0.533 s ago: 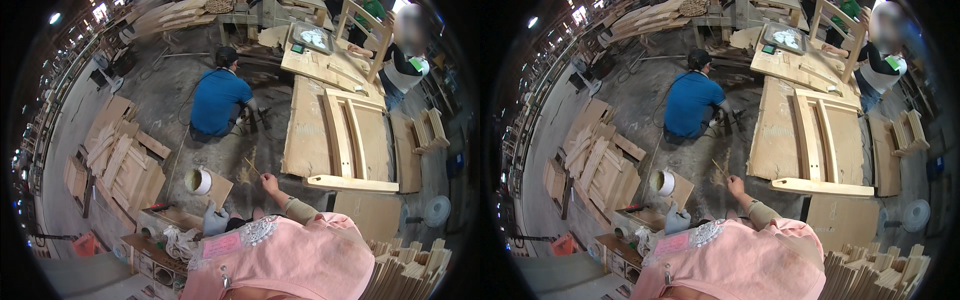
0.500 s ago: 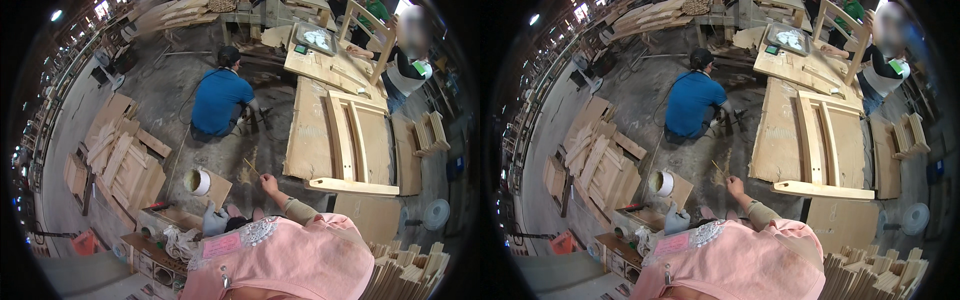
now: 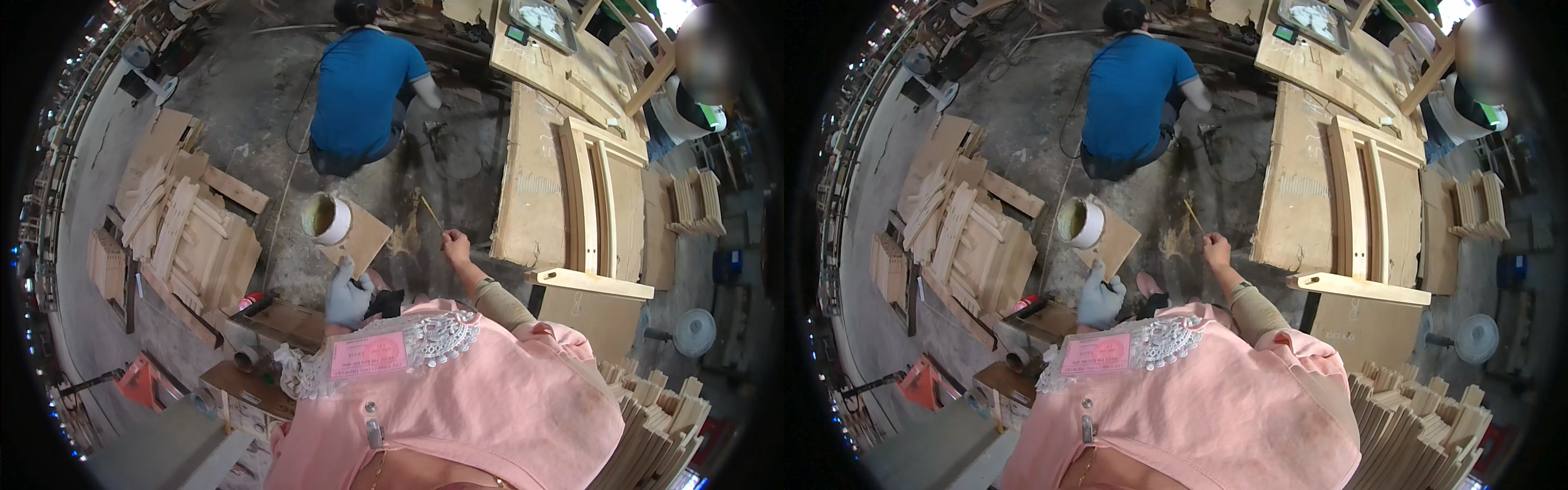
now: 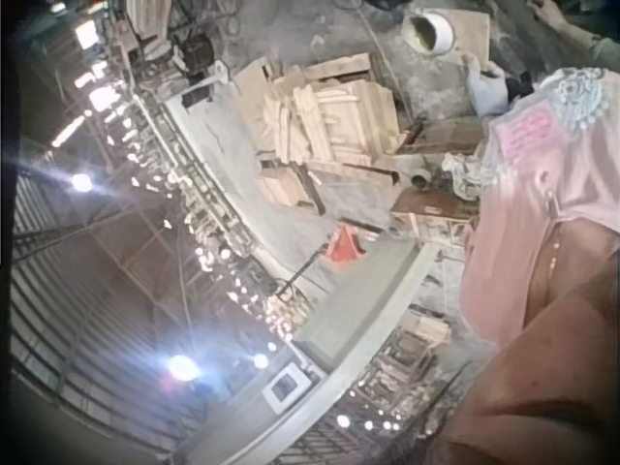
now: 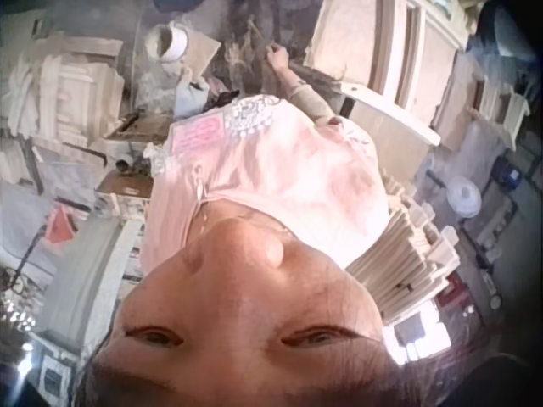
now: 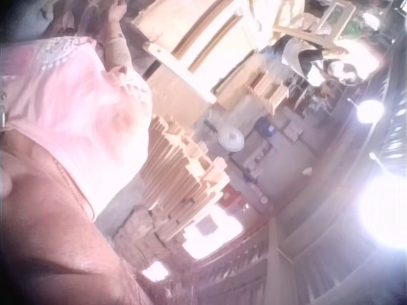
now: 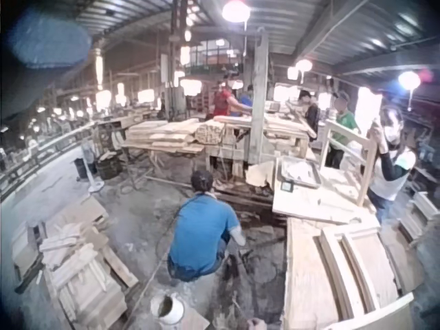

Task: The person squats on the floor and pours a yellow liquid from a bottle into a small container, then stirs the mixture with a stick. They then use a power drill to mix the contents further before walking through the workshop.

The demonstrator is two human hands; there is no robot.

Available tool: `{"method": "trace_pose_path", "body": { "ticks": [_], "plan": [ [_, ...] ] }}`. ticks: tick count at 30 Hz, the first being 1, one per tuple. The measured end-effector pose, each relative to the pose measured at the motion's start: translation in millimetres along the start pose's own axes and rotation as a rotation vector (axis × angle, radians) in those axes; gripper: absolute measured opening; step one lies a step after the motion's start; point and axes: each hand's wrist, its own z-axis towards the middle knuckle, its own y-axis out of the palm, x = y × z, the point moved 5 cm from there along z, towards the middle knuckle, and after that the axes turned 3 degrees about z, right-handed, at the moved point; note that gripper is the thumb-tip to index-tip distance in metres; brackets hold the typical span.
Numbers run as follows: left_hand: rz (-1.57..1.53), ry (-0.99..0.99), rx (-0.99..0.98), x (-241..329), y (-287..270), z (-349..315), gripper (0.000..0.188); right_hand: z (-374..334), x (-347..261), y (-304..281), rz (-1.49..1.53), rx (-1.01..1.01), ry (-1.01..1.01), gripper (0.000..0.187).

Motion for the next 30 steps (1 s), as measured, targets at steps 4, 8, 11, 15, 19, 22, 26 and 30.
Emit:
{"method": "trace_pose_path", "body": {
  "ticks": [4,8,11,15,19,22,26,30],
  "plan": [
    [-0.121,-0.058,0.062,32,-3,17,0.019,-1,-12,7,-0.017,0.045,0.094,0.021],
    [-0.048,-0.018,0.078,57,-13,32,0.017,6,-18,12,-0.072,0.131,0.123,0.021],
    [0.082,0.024,0.029,69,-6,39,0.014,15,-11,14,-0.129,0.202,0.074,0.021],
    [0.451,0.059,-0.043,82,-8,47,0.011,21,-12,33,-0.085,0.192,0.141,0.02],
    [0.632,0.023,-0.097,80,4,64,0.011,43,-8,33,-0.059,0.279,0.158,0.02],
    [0.694,-0.063,-0.102,77,16,83,0.011,59,-7,37,-0.025,0.314,0.214,0.021],
    [0.802,-0.087,-0.141,81,39,110,0.011,83,-6,44,-0.031,0.332,0.315,0.021],
    [0.809,-0.162,-0.197,76,77,150,0.011,117,5,39,-0.005,0.373,0.46,0.022]
  ]
}}
